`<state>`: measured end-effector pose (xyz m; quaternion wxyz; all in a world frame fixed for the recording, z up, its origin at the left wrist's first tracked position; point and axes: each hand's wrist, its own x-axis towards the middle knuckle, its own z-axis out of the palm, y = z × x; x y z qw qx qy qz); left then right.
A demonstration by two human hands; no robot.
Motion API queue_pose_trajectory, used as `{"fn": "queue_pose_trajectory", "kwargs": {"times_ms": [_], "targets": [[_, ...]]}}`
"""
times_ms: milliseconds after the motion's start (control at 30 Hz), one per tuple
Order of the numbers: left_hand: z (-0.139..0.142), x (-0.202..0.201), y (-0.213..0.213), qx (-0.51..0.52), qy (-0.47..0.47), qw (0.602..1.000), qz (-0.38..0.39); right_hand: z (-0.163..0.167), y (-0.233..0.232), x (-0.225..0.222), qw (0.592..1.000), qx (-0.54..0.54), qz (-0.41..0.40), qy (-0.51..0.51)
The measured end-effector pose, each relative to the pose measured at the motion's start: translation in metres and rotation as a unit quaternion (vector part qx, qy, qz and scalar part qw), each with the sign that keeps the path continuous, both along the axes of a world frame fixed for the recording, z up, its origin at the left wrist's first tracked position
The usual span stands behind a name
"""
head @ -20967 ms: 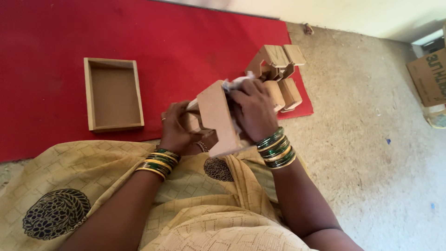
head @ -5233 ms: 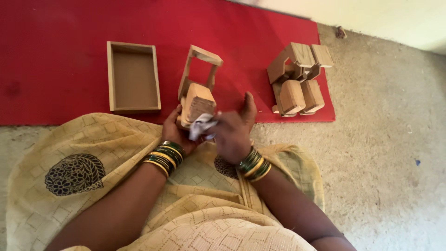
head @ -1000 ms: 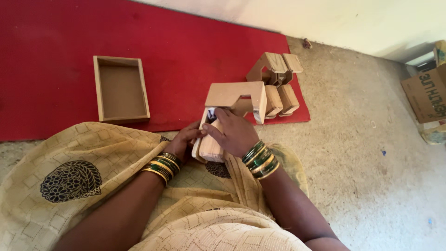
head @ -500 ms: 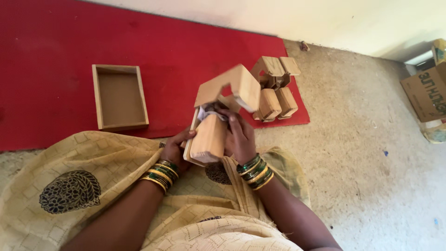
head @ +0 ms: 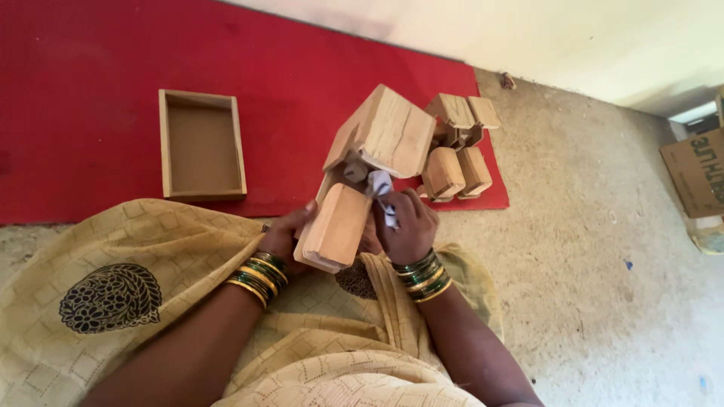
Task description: The person sits on the floor and wipes small wooden objects one at a time with a white cloth, then places the wiped pieces into an open wooden box on the mat. They continue wiping and arranging the wooden pieces throughout the episode.
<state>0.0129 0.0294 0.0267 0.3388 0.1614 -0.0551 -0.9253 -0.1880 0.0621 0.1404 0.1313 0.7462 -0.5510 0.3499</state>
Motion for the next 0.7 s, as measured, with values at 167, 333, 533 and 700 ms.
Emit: {"fn": "queue_pose_trajectory", "kwargs": {"times_ms": [167, 333, 533, 700], "targets": [[0.004, -0.001, -0.001, 0.030, -0.029, 0.998, 0.051, -0.018, -0.019, -0.004, 0.994, -0.029, -0.045, -0.099], [0.008, 0.003, -0.001, 0.027, -0.010, 0.999, 0.046, -0.025, -0.017, 0.007, 0.992, 0.116, 0.034, 0.046], [0.012, 0.003, 0.000, -0.020, -0.047, 0.997, 0.053, -0.030, -0.027, 0.013, 0.966, 0.253, 0.016, 0.052], [0.005, 0.002, -0.001, -0.023, -0.072, 0.996, 0.053, -0.035, -0.035, 0.009, 0.959, 0.281, 0.023, 0.006]]}}
